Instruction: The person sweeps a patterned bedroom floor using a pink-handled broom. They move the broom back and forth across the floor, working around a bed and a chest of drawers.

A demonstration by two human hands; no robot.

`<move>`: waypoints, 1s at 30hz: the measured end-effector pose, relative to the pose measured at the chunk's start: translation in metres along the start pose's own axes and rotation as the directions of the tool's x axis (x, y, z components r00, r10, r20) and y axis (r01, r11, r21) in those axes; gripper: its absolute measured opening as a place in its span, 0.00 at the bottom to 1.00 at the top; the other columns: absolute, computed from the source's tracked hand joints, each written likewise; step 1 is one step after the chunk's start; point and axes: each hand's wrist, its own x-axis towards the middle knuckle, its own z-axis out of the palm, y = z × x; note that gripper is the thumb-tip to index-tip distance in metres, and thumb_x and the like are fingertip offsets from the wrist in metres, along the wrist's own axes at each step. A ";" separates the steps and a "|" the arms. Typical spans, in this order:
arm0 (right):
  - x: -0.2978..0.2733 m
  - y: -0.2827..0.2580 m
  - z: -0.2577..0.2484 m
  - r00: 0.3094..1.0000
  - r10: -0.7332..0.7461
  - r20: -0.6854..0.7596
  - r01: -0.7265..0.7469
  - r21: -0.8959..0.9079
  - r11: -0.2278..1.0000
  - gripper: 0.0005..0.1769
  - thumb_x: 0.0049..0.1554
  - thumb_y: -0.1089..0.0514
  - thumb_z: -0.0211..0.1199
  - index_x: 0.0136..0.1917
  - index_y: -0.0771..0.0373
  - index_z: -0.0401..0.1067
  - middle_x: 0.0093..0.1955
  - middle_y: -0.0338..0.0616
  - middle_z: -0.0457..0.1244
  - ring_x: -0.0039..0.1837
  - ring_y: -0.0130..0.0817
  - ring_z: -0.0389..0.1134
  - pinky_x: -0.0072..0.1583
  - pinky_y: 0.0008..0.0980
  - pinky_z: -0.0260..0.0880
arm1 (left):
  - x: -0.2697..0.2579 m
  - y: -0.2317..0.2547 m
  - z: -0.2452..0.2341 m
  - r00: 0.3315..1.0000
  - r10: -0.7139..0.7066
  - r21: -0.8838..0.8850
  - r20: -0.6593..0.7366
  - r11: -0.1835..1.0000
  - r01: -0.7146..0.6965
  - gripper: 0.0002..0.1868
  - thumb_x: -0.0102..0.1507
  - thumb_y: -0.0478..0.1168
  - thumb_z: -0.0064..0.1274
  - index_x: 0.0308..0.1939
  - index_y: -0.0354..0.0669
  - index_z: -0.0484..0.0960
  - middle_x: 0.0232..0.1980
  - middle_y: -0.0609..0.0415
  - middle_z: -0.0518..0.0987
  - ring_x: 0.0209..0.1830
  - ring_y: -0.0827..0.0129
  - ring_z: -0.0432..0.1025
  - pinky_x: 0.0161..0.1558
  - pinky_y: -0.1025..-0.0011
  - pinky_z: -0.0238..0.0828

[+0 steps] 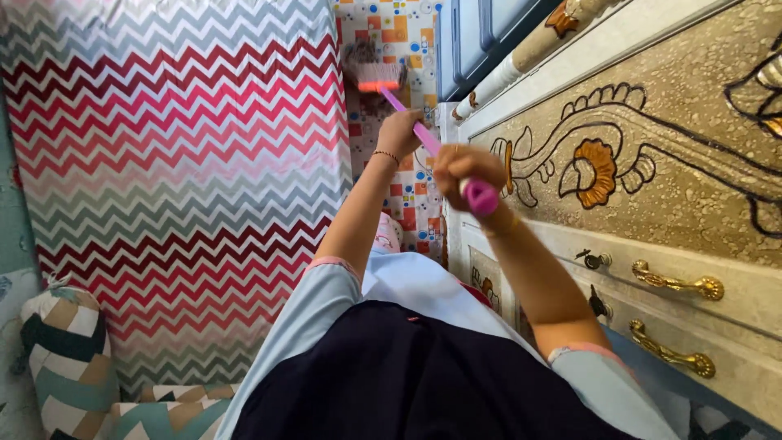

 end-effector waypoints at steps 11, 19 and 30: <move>0.127 0.027 -0.025 0.814 0.475 -0.335 -0.572 -0.313 0.758 0.16 0.59 0.75 0.63 0.39 0.58 0.63 0.30 0.34 0.58 0.28 0.23 0.55 0.34 0.22 0.60 | 0.000 0.026 -0.032 0.953 0.159 -0.025 0.257 0.987 -0.158 0.23 0.62 0.57 0.52 0.21 0.45 0.78 0.27 0.49 0.80 0.24 0.52 0.72 0.31 0.59 0.71; 0.113 0.082 -0.072 0.950 0.226 -0.216 -0.247 -0.073 0.966 0.20 0.52 0.81 0.65 0.32 0.62 0.63 0.24 0.42 0.58 0.26 0.30 0.59 0.33 0.27 0.61 | 0.078 0.012 -0.062 0.969 0.066 0.034 0.238 0.997 -0.076 0.17 0.57 0.58 0.52 0.37 0.53 0.86 0.36 0.46 0.85 0.40 0.44 0.81 0.43 0.52 0.79; 0.131 0.137 -0.048 0.989 0.146 -0.027 -0.145 -0.388 0.910 0.21 0.54 0.75 0.65 0.25 0.61 0.63 0.25 0.46 0.58 0.25 0.40 0.55 0.31 0.34 0.58 | 0.180 -0.063 -0.091 0.992 0.080 -0.088 0.100 0.994 -0.072 0.08 0.61 0.52 0.52 0.38 0.57 0.78 0.39 0.48 0.83 0.44 0.44 0.79 0.47 0.48 0.77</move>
